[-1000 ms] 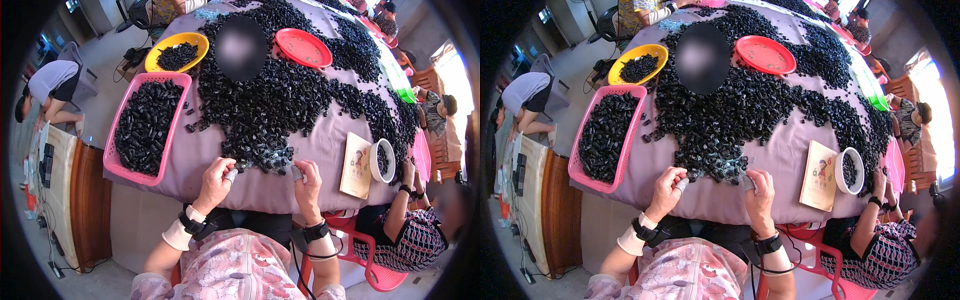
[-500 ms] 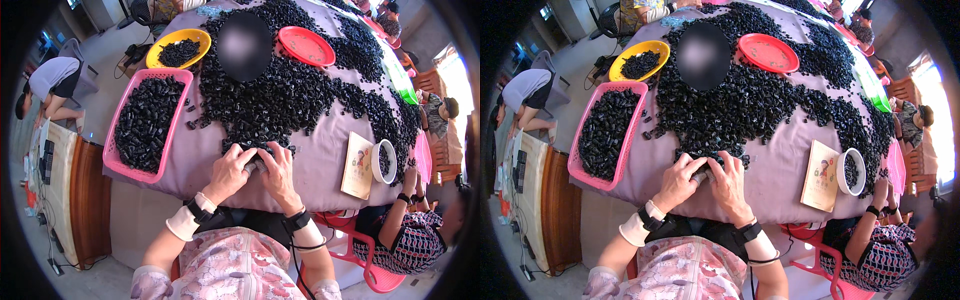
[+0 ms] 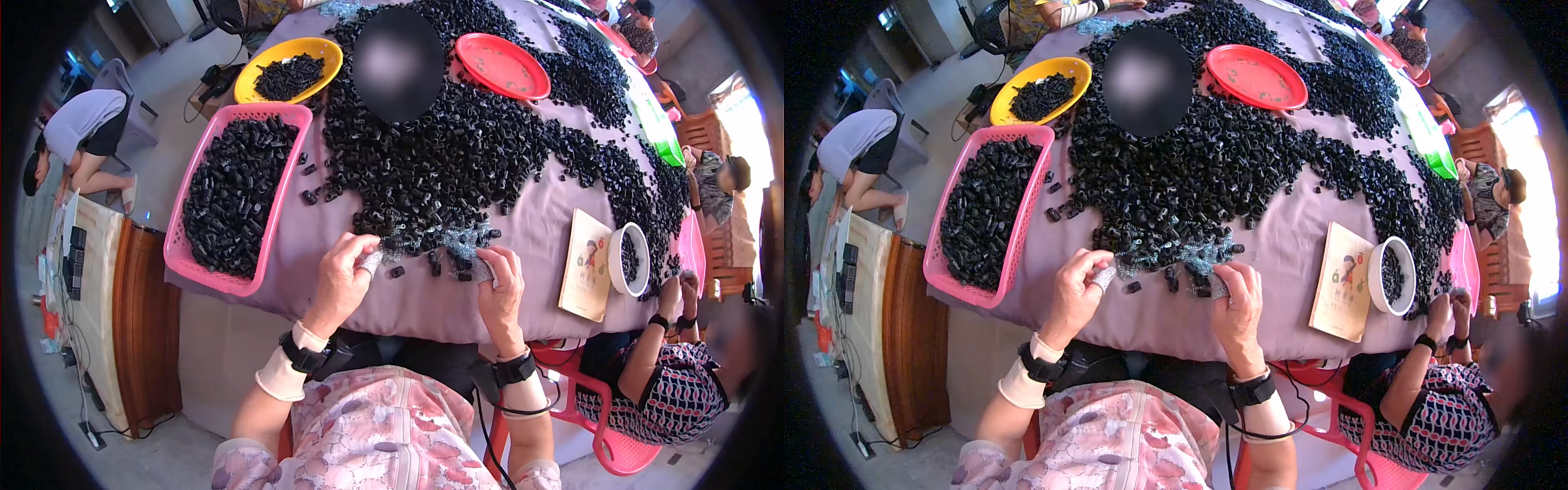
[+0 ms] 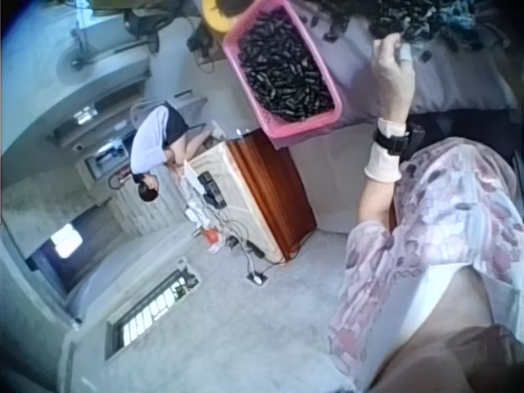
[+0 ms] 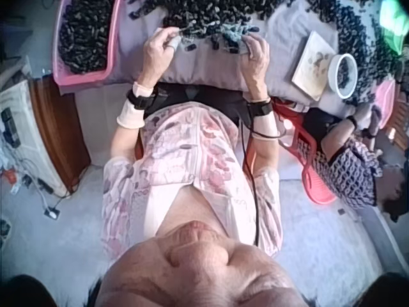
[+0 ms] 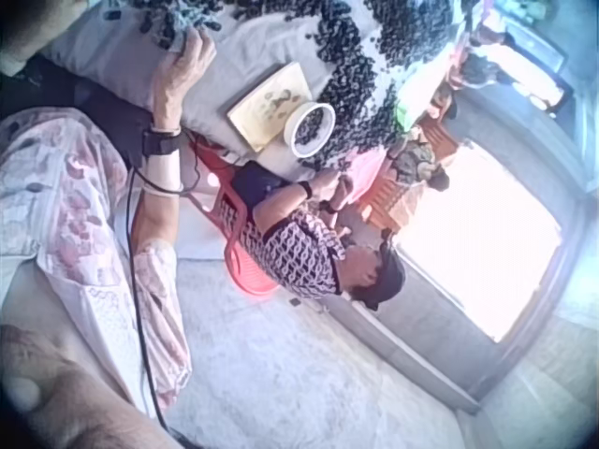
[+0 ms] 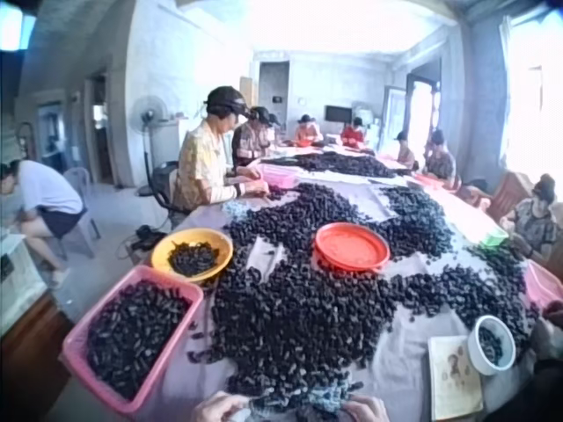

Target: Manually assembling small black plastic shoe components from a large pile on a table.

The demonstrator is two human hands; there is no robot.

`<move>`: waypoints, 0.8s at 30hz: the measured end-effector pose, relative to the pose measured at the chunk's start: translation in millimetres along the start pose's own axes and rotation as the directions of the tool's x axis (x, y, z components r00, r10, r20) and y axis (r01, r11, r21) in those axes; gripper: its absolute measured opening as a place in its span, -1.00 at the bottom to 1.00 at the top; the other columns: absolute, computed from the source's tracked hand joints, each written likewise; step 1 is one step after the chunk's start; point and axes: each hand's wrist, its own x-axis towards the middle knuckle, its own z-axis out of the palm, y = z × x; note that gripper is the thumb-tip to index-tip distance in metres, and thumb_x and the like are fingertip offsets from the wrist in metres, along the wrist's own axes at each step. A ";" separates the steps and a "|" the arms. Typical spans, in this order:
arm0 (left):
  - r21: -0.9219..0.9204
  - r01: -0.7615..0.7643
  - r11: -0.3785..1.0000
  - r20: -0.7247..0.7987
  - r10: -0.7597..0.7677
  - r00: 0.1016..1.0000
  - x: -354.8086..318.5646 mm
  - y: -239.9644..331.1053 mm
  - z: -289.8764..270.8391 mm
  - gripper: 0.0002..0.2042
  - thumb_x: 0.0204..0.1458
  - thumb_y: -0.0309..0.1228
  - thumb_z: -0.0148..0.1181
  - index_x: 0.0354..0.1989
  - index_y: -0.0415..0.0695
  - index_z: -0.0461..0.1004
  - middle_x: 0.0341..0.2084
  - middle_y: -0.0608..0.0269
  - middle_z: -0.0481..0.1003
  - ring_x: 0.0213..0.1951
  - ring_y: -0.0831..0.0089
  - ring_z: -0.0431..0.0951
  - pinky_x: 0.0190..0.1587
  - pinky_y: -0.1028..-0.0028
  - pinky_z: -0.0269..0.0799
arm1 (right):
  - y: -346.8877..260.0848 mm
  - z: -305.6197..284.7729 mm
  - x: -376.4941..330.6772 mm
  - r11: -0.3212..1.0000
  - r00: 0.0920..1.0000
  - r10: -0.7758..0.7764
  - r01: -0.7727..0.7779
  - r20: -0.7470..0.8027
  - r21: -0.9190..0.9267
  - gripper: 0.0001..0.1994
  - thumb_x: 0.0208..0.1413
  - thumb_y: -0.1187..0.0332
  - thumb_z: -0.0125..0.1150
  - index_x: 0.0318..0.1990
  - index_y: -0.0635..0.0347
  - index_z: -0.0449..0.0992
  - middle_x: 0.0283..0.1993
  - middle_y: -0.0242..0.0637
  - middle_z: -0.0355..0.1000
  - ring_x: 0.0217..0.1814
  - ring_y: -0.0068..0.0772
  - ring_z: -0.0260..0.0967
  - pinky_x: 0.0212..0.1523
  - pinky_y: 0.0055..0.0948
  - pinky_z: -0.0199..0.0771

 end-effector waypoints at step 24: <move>0.254 -0.048 0.966 0.235 -0.014 0.972 -22.9 11.9 17.1 -0.74 -0.18 -0.69 0.00 -0.27 -0.14 0.36 -0.35 0.10 0.33 -0.29 0.01 0.45 -0.29 0.15 0.39 | -19.0 16.7 -4.1 0.999 0.984 -0.037 0.036 0.173 0.010 -0.70 -0.31 0.64 0.02 -0.31 0.22 0.46 -0.28 -0.17 0.35 -0.19 -0.07 0.27 -0.16 -0.22 0.32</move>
